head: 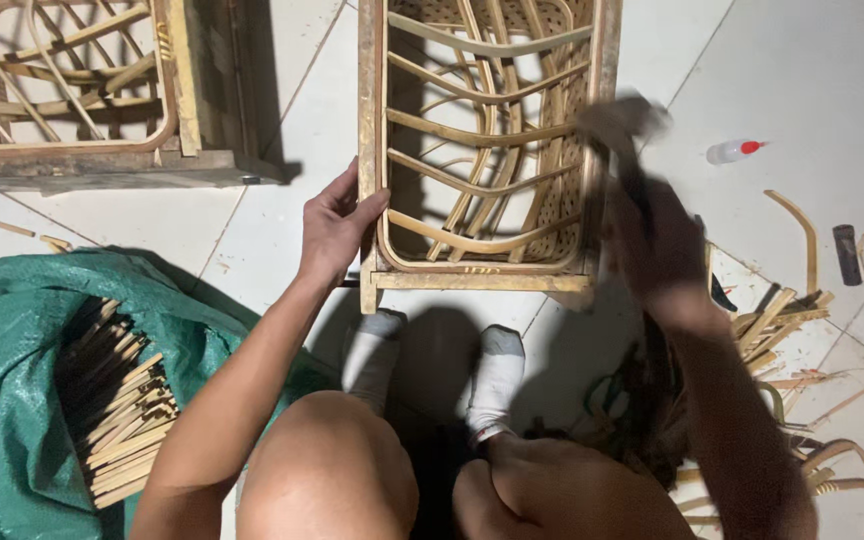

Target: The person assembles a rectangular bamboo basket frame by inserting curved bamboo strips into a wooden mold. They use pliers to bend and secure the strips, then apply glue along the joints to reinforce the structure.

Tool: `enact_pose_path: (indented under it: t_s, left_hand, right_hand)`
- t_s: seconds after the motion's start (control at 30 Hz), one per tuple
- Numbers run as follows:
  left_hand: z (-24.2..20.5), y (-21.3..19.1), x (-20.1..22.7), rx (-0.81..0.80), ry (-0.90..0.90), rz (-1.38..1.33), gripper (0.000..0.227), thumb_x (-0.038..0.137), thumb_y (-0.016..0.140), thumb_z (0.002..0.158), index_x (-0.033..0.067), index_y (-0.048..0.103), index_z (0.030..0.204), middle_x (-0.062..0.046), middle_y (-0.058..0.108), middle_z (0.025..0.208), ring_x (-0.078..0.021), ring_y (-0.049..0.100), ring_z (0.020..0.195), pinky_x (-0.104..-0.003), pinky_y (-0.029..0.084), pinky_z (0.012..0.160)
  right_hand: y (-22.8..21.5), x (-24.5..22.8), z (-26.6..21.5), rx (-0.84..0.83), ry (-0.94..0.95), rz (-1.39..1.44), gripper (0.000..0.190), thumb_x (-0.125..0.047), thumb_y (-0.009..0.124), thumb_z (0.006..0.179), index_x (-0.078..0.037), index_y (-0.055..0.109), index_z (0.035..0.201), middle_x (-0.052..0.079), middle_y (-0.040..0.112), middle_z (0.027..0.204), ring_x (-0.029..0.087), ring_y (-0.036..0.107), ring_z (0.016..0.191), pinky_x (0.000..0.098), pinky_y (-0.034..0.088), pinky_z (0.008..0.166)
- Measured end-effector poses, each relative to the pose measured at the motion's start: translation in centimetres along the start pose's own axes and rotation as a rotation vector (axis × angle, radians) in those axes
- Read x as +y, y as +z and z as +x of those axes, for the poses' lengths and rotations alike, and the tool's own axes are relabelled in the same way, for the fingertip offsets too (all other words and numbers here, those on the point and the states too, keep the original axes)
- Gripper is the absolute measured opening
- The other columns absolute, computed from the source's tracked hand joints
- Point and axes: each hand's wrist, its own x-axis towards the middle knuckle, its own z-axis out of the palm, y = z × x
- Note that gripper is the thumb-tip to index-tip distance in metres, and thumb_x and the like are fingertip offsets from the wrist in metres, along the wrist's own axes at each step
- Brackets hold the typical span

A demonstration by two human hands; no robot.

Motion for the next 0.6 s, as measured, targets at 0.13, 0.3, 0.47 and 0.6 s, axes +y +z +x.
enact_pose_path:
  t_s: [0.13,0.3,0.47,0.6]
  left_hand:
    - [0.2,0.5,1.3,0.018,-0.004,0.048,0.06,0.004,0.074,0.093,0.0005,0.051,0.149,-0.011,0.073,0.127,-0.0093,0.068,0.104,-0.026,0.059,0.091]
    - [-0.2,0.6,1.8,0.081,-0.159,0.082,0.063,0.004,0.074,0.09,0.0046,0.052,0.149,-0.015,0.076,0.117,-0.0121,0.071,0.092,-0.028,0.062,0.084]
    - [0.3,0.5,1.4,0.043,-0.063,0.017,0.063,0.002,0.077,0.09,0.0016,0.052,0.148,-0.011,0.074,0.124,-0.0081,0.069,0.1,-0.025,0.061,0.09]
    - [-0.1,0.1,0.5,0.039,-0.103,-0.001,0.063,0.003,0.075,0.091,0.0032,0.051,0.15,-0.01,0.074,0.123,-0.0078,0.069,0.097,-0.025,0.061,0.088]
  right_hand:
    - [2.8,-8.5,7.9,-0.27,-0.426,0.176,0.027,-0.018,0.045,0.115,0.002,0.057,0.128,0.003,0.062,0.085,0.013,0.063,0.063,0.027,0.053,0.049]
    - [8.1,-13.8,14.6,-0.255,-0.611,0.047,0.041,-0.02,0.041,0.114,-0.002,0.043,0.151,0.0,0.06,0.068,0.007,0.056,0.045,0.0243,0.044,0.037]
    - [11.5,-13.3,18.1,-0.288,-0.662,-0.203,0.029,-0.019,0.05,0.116,-0.003,0.059,0.139,0.005,0.058,0.061,0.015,0.052,0.043,0.0314,0.038,0.035]
    - [12.7,-11.7,18.6,-0.152,-0.872,-0.121,0.027,-0.017,0.049,0.117,-0.003,0.06,0.137,0.005,0.059,0.068,0.014,0.059,0.053,0.0301,0.047,0.045]
